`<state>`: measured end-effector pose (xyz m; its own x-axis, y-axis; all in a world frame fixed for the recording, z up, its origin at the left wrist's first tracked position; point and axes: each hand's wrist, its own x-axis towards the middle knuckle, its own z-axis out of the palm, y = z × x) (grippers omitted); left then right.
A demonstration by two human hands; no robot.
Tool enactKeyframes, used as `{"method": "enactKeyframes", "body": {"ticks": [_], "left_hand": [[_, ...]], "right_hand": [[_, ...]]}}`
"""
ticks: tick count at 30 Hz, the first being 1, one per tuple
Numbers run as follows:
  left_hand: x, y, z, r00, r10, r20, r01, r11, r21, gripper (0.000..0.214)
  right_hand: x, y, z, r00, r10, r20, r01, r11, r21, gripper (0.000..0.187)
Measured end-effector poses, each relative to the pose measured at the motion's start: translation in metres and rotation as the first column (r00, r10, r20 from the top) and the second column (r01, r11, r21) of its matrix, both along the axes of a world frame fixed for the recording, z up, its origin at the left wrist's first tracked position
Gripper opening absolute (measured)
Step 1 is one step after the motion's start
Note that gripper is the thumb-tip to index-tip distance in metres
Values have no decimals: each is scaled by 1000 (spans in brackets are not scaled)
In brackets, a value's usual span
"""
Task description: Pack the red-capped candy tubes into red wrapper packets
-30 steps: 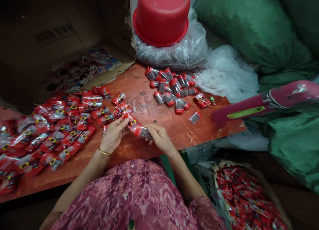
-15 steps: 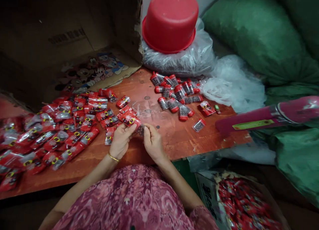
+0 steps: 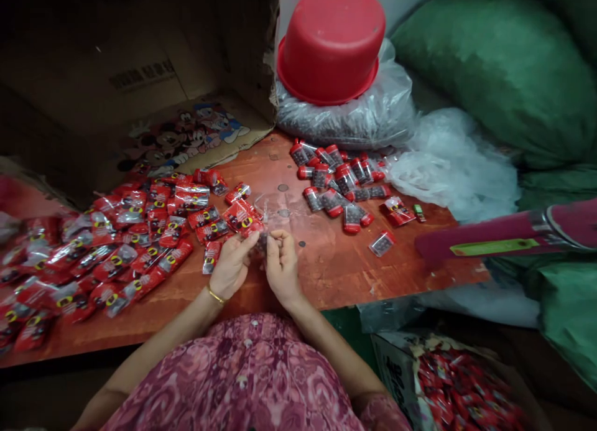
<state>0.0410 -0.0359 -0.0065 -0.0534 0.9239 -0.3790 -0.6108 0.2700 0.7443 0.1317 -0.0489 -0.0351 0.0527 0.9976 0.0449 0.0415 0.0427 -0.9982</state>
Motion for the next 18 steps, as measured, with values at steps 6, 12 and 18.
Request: {"method": "enactKeyframes", "body": {"ticks": [6,12,18], "left_hand": [[3,-3,-6,999,-4,-38,5,1000,31,39],[-11,-1,-3,996,-3,-94,13,995,100,34],[-14,6,3,995,17,-98,-10,998,65,25]], "right_hand": [[-3,0,-1,982,-96,165,66,982,178,13],[-9,4,0,986,19,168,-46,987,156,14],[-6,4,2,970,69,232,-137,947,290,13]]}}
